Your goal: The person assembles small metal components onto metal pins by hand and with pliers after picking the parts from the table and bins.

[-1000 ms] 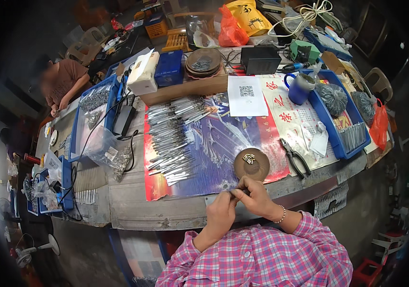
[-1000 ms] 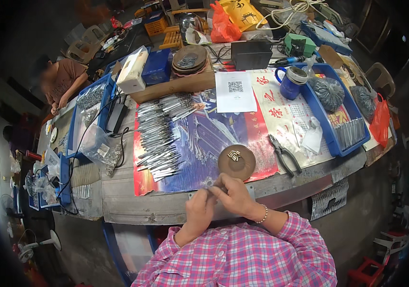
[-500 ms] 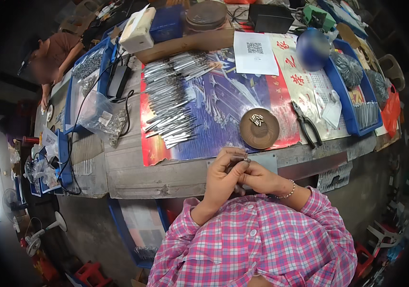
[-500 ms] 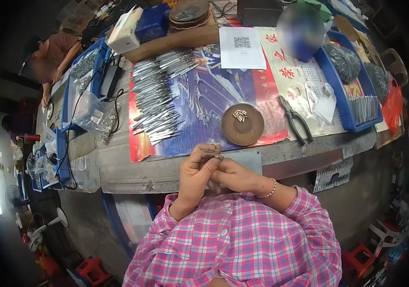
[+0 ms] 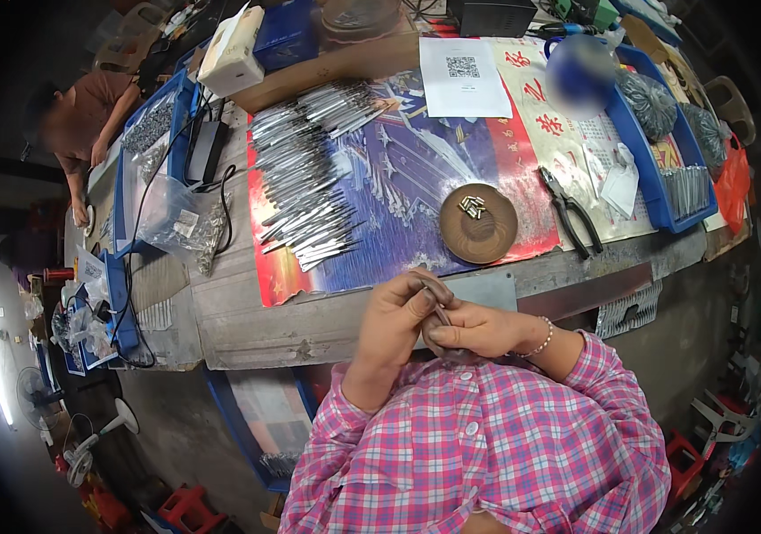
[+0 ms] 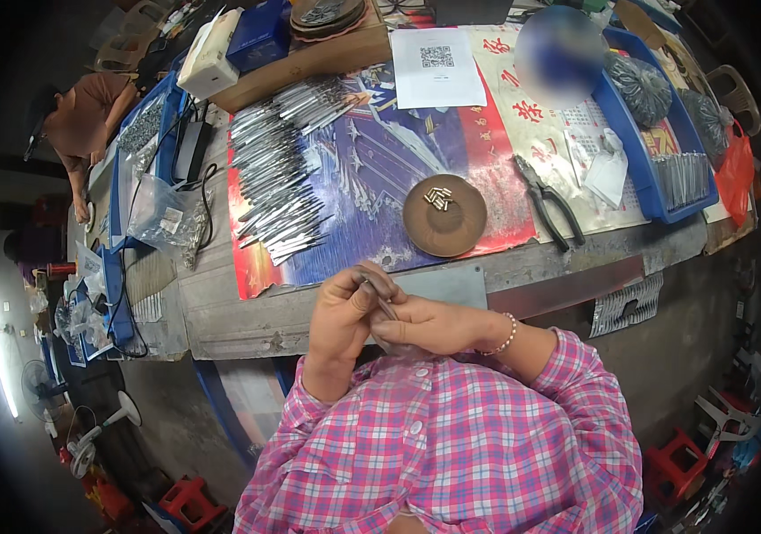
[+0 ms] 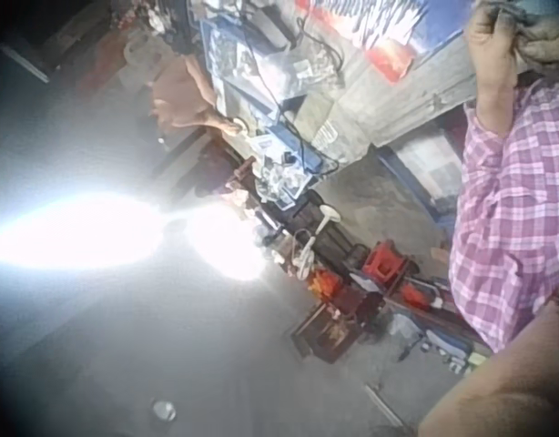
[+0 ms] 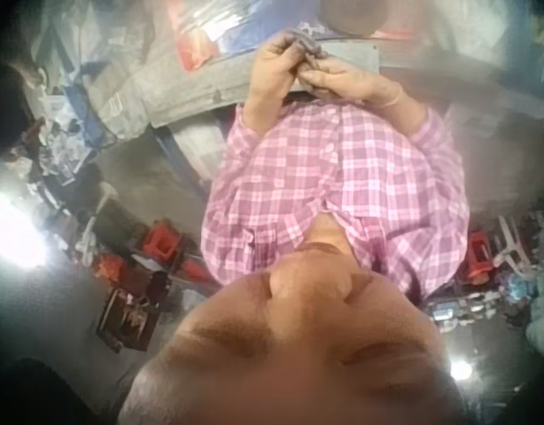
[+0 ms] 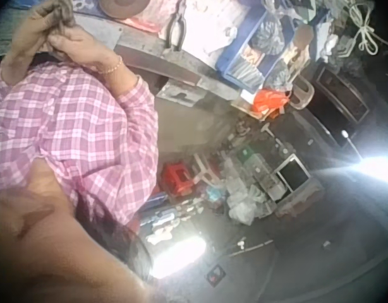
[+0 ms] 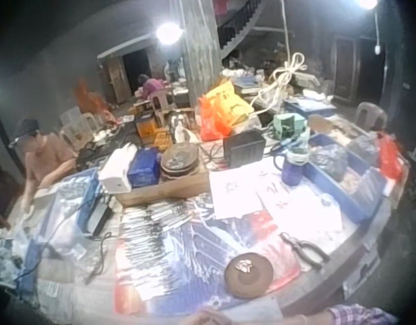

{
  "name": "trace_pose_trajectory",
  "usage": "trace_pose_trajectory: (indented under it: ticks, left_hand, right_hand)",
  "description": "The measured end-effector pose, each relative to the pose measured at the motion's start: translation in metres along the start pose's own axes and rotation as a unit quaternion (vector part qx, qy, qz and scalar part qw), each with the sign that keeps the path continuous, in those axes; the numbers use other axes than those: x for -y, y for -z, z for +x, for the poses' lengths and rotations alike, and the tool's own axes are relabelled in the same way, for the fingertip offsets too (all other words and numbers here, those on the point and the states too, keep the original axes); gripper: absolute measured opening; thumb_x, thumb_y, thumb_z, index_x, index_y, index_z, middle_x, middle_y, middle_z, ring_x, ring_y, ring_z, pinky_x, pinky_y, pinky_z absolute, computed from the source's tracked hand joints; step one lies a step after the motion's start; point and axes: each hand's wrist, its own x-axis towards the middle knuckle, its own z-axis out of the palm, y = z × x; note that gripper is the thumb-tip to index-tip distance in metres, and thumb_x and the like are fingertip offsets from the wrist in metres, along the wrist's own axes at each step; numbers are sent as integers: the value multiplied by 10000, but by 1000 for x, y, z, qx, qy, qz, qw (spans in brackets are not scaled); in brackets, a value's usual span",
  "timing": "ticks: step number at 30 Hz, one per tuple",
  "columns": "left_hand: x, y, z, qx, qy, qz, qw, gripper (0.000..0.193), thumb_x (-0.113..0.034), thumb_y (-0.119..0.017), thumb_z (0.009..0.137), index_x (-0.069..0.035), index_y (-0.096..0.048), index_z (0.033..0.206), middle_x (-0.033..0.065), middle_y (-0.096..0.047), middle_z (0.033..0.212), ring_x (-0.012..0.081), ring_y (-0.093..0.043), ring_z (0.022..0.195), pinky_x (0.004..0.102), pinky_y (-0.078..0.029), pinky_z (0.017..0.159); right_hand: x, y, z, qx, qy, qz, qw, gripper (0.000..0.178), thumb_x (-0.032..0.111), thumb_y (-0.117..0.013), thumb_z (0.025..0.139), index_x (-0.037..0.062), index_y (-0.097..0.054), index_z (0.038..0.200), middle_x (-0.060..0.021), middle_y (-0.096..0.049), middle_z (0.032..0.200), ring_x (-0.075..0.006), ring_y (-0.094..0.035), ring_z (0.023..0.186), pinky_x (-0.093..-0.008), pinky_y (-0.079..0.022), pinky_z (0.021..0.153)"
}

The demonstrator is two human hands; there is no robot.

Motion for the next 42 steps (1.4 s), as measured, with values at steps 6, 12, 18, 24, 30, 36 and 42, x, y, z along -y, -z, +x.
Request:
trace_pose_trajectory:
  ticks: [6, 12, 18, 24, 30, 36, 42]
  left_hand:
    - [-3, -3, 4, -21, 52, -53, 997, 150, -134, -604, 851, 14, -583, 835, 99, -578, 893, 194, -577, 792, 293, -462, 722]
    - [-14, -15, -3, -106, -133, 376, 911, 78, -43, -571, 840, 34, -582, 847, 96, -598, 872, 182, -578, 765, 282, -463, 688]
    - [8, 20, 5, 72, 48, -158, 984, 220, -201, -643, 821, 9, -582, 844, 84, -580, 815, 193, -588, 762, 296, -481, 733]
    - [5, 9, 7, -57, 51, -101, 992, 164, -151, -632, 828, 8, -594, 848, 91, -597, 847, 200, -601, 799, 301, -480, 759]
    - [-10, -3, -2, -112, -43, 230, 966, 105, -80, -593, 839, 24, -599, 851, 86, -595, 854, 192, -593, 796, 284, -472, 716]
    - [23, 25, 4, 44, 49, -189, 980, 147, -150, -618, 840, -8, -586, 855, 73, -578, 839, 176, -574, 758, 286, -476, 674]
    - [-2, 5, 6, -125, 46, 93, 987, 95, -103, -592, 850, -9, -594, 868, 83, -633, 829, 177, -594, 727, 277, -474, 666]
  right_hand:
    - [-5, -3, 5, -4, -74, 154, 985, 309, 286, -373, 966, 35, -460, 807, -10, -401, 589, -121, -397, 485, -261, -339, 452]
    - [0, -6, 9, -207, -12, -292, 934, 303, 279, -403, 939, -6, -467, 859, -140, -500, 697, -299, -498, 631, -376, -416, 612]
    - [9, -8, 8, 55, -52, 136, 988, 328, 311, -350, 979, 87, -441, 758, 62, -333, 654, -27, -339, 593, -211, -311, 517]
    - [0, -4, 11, -61, -131, 109, 983, 325, 300, -367, 968, 55, -458, 777, 5, -417, 605, -108, -419, 522, -267, -344, 489]
    - [-3, -1, 15, -178, -14, -322, 930, 312, 281, -390, 945, -9, -467, 856, -162, -538, 722, -344, -546, 662, -413, -414, 593]
    - [-5, -5, 12, 51, -52, 155, 985, 318, 282, -336, 978, 60, -432, 771, 4, -370, 603, -119, -361, 479, -266, -324, 448]
    - [-13, -7, 23, -164, 11, -95, 982, 275, 279, -388, 959, 37, -456, 847, 17, -414, 607, -122, -436, 515, -279, -370, 483]
